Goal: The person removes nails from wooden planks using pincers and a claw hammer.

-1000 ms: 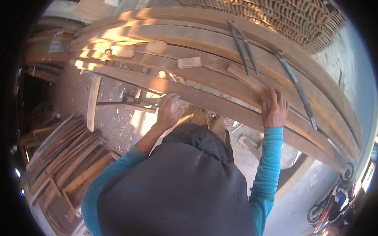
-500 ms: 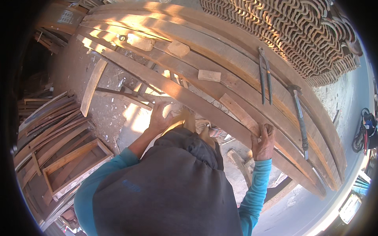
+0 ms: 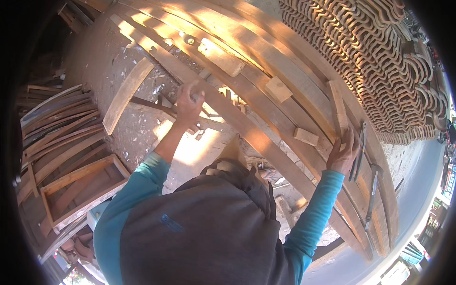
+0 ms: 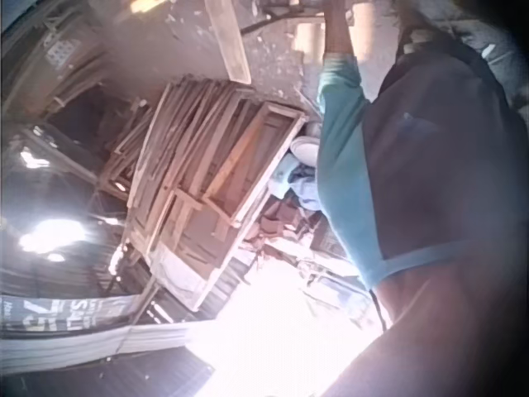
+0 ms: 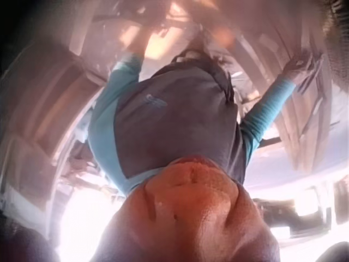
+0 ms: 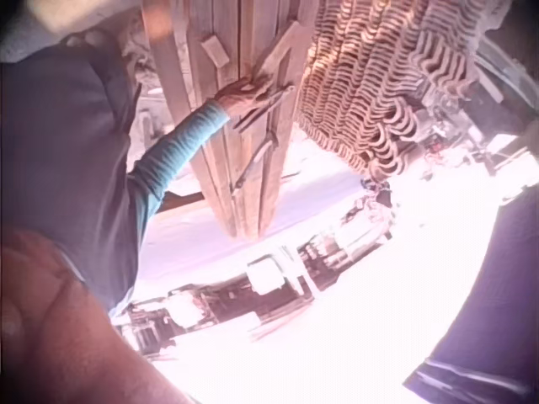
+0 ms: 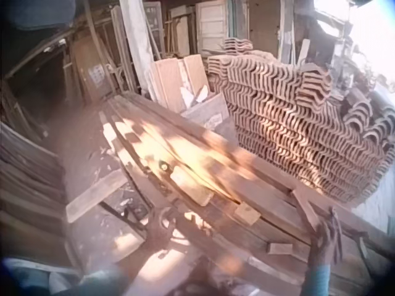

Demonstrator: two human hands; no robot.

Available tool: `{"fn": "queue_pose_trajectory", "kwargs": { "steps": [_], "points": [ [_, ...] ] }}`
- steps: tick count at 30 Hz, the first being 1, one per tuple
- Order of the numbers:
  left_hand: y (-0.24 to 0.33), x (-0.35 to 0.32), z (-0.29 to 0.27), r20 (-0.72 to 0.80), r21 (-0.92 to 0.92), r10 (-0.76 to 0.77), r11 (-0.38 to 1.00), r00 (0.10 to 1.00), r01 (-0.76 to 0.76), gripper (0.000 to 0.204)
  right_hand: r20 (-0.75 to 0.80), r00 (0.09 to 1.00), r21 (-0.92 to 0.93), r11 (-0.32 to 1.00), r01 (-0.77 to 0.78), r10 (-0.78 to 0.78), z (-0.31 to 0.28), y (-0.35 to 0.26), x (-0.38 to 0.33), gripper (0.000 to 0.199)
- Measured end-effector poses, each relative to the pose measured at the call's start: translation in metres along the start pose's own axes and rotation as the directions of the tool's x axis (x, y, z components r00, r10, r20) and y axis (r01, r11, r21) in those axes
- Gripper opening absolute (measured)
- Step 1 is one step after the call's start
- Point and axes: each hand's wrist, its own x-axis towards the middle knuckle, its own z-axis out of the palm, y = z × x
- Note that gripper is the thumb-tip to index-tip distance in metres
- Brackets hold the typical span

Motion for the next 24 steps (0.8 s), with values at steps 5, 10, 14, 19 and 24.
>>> {"fn": "queue_pose_trajectory", "kwargs": {
  "steps": [5, 10, 14, 19, 24],
  "points": [
    [-0.098, 0.077, -0.039, -0.149, 0.053, -0.080, 0.995, 0.986, 0.088, 0.043, 0.425, 0.841, 0.106, 0.903, -0.415, 0.336, -0.030, -0.066, -0.064, 0.046],
    [-0.068, 0.086, -0.023, 0.284, 0.016, 0.236, 0.968, 0.929, -0.251, 0.058, 0.654, 0.739, -0.075, 0.986, -0.150, 0.162, -0.014, -0.086, -0.145, 0.085],
    [-0.064, 0.069, -0.002, 0.597, -0.005, 0.283, 0.937, 0.751, -0.349, 0.072, 0.653, 0.717, -0.225, 0.967, -0.122, 0.243, -0.007, -0.089, -0.146, 0.095],
    [-0.062, 0.082, -0.005, 0.745, 0.068, 0.297, 0.857, 0.597, -0.511, 0.082, 0.635, 0.746, -0.217, 0.973, -0.075, 0.199, 0.007, -0.088, -0.141, 0.088],
    [-0.084, 0.085, 0.005, 0.789, -0.030, 0.389, 0.798, 0.475, -0.602, 0.080, 0.592, 0.787, -0.168, 0.982, -0.089, 0.172, 0.006, -0.085, -0.147, 0.072]
  ]
}}
